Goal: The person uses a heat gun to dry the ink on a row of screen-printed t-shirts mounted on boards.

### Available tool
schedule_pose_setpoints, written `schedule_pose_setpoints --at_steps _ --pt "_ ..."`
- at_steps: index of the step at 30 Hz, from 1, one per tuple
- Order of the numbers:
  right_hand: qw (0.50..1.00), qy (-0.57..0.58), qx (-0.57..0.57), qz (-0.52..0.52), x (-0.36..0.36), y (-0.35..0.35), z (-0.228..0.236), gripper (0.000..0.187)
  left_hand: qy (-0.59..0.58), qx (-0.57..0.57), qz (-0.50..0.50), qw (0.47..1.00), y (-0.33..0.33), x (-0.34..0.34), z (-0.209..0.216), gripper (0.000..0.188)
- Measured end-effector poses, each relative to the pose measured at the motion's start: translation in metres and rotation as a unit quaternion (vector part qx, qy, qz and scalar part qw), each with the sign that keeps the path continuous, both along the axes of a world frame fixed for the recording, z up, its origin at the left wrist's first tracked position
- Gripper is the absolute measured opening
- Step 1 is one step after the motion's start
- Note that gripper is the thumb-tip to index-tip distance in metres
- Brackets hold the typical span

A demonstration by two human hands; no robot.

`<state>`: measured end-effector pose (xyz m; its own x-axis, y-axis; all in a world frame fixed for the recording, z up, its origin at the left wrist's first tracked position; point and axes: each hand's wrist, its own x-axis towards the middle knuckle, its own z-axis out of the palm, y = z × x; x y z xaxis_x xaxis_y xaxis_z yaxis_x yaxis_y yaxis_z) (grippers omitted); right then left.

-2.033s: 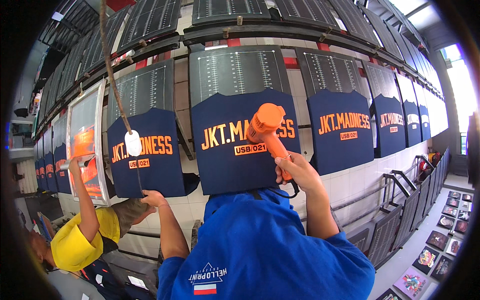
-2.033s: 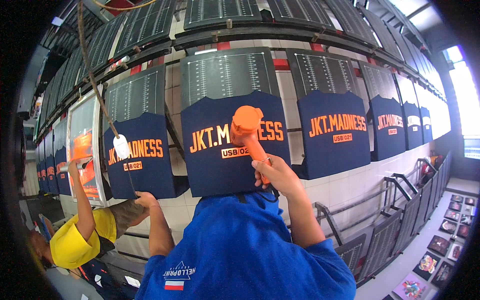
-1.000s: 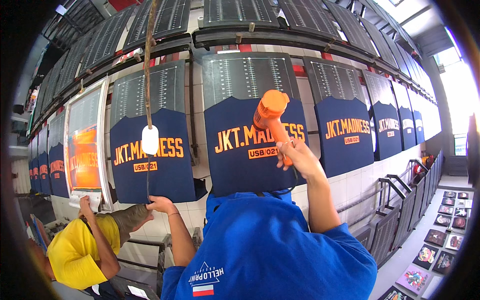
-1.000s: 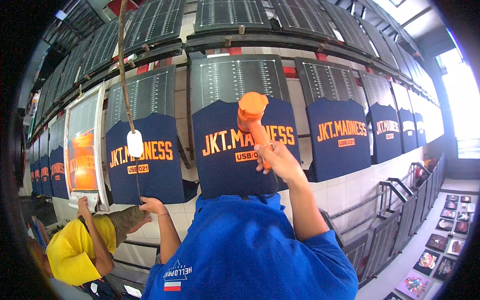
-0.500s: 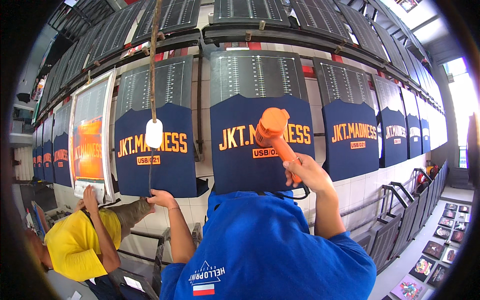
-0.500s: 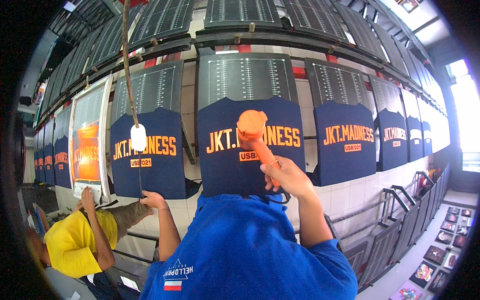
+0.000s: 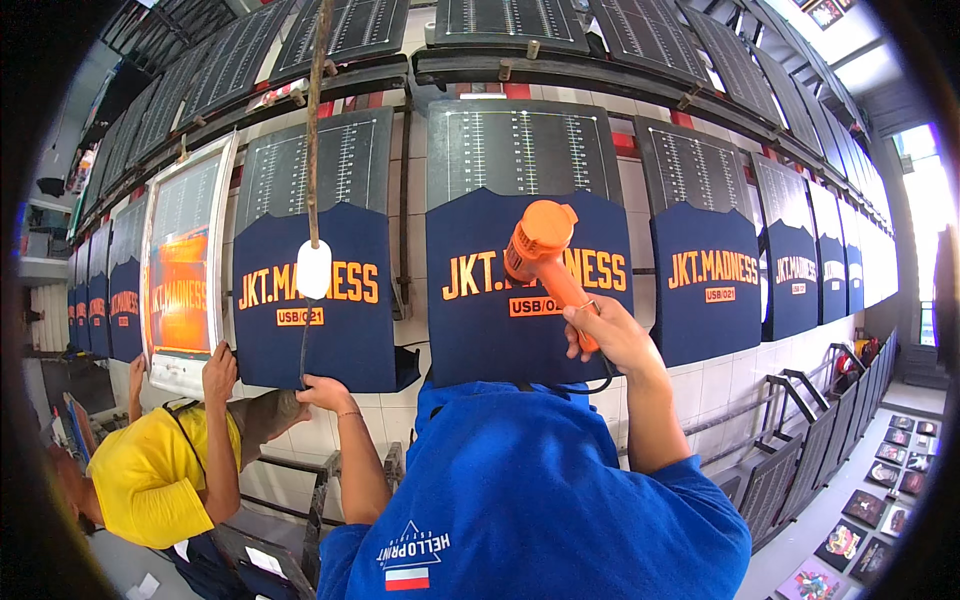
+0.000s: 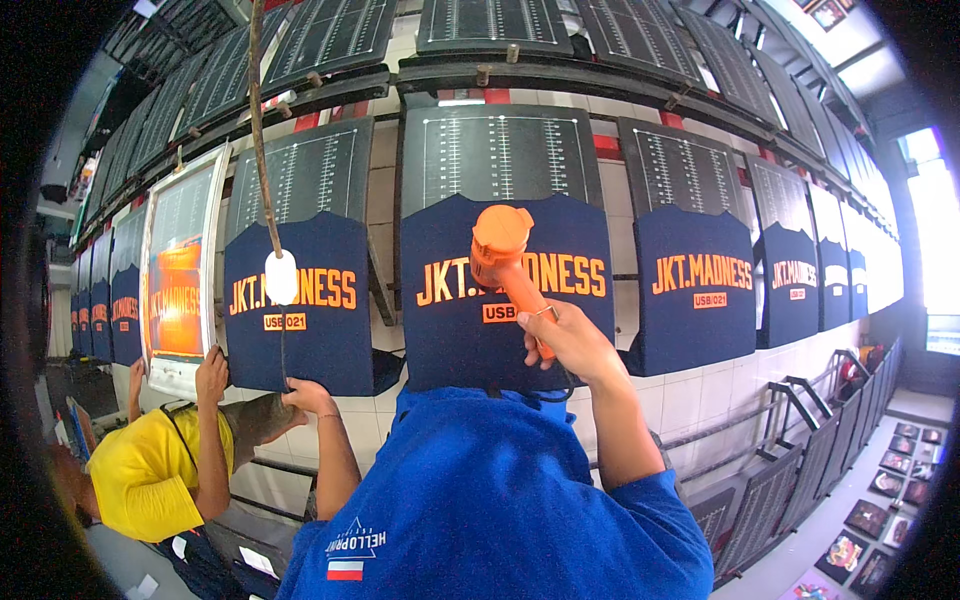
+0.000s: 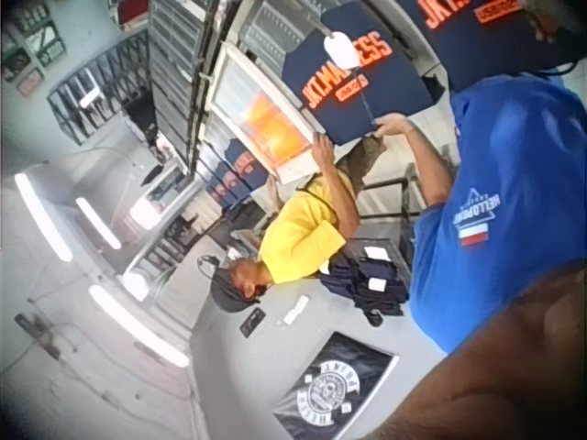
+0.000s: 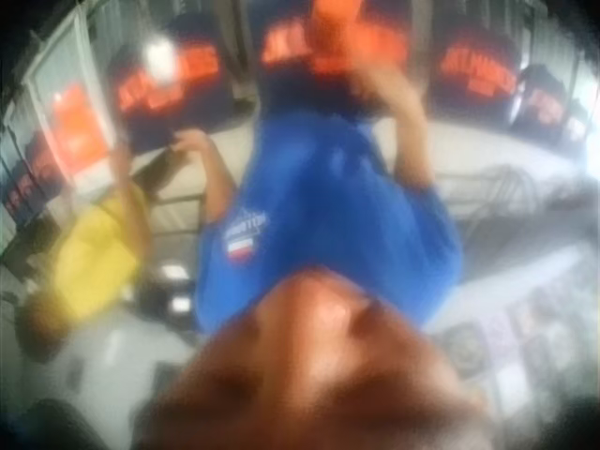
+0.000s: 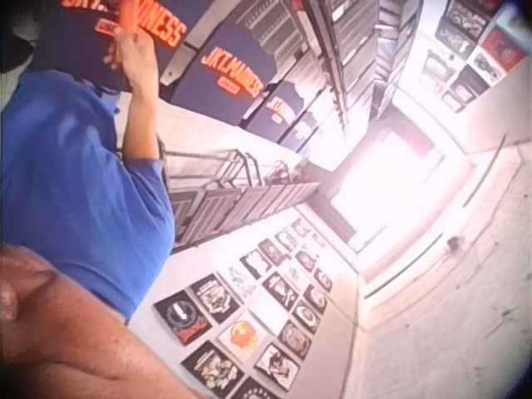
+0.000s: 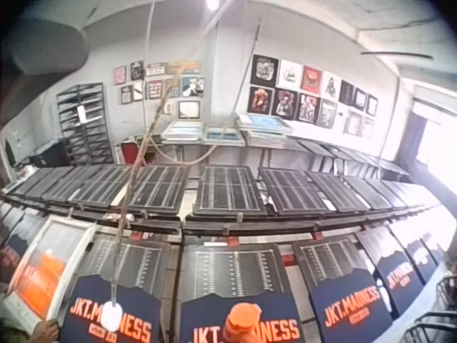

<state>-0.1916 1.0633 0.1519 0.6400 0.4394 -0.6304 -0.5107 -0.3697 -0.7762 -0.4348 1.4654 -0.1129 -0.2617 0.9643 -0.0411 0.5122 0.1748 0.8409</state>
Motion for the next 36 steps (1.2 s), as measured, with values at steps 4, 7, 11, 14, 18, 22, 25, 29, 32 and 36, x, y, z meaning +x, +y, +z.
schedule_pose_setpoints --at_steps 4,7,11,14,18,22,25,29,32,36 --pt "0.999 -0.027 0.021 -0.019 0.001 0.009 -0.011 0.03 0.014 0.015 -0.002 1.0 0.002 -0.001 -0.005 0.053" --pt "0.999 -0.043 0.022 -0.017 0.01 0.02 -0.013 0.029 -0.026 -0.022 0.003 0.999 0.003 -0.002 -0.003 0.052" --pt "0.999 -0.033 0.01 -0.002 0.009 0.018 -0.008 0.028 -0.012 -0.004 -0.003 1.0 -0.003 0.003 0.004 0.052" --pt "1.0 -0.019 0.003 0.005 -0.003 0.011 -0.006 0.027 0.007 0.005 -0.007 1.0 -0.001 0.0 0.001 0.052" --pt "1.0 -0.001 -0.017 0.021 -0.016 0.002 -0.002 0.026 0.007 0.014 -0.003 1.0 0.003 -0.004 -0.009 0.051" --pt "0.999 0.009 -0.021 0.022 -0.022 0.0 0.002 0.024 -0.007 0.005 0.006 1.0 0.009 -0.009 -0.018 0.052" --pt "1.0 0.019 -0.013 0.015 -0.025 0.003 0.004 0.024 0.019 0.009 0.006 1.0 0.011 -0.01 -0.022 0.053" --pt "0.999 0.019 -0.014 0.035 -0.022 0.01 0.005 0.024 0.005 0.009 -0.004 1.0 0.008 -0.007 -0.016 0.056" --pt "0.998 0.01 -0.015 0.052 -0.022 0.015 -0.001 0.025 0.002 -0.008 -0.002 1.0 0.004 -0.003 -0.006 0.057" --pt "0.998 0.018 -0.008 0.059 -0.019 0.018 0.004 0.026 -0.013 -0.001 -0.005 1.0 -0.01 0.015 0.024 0.054"
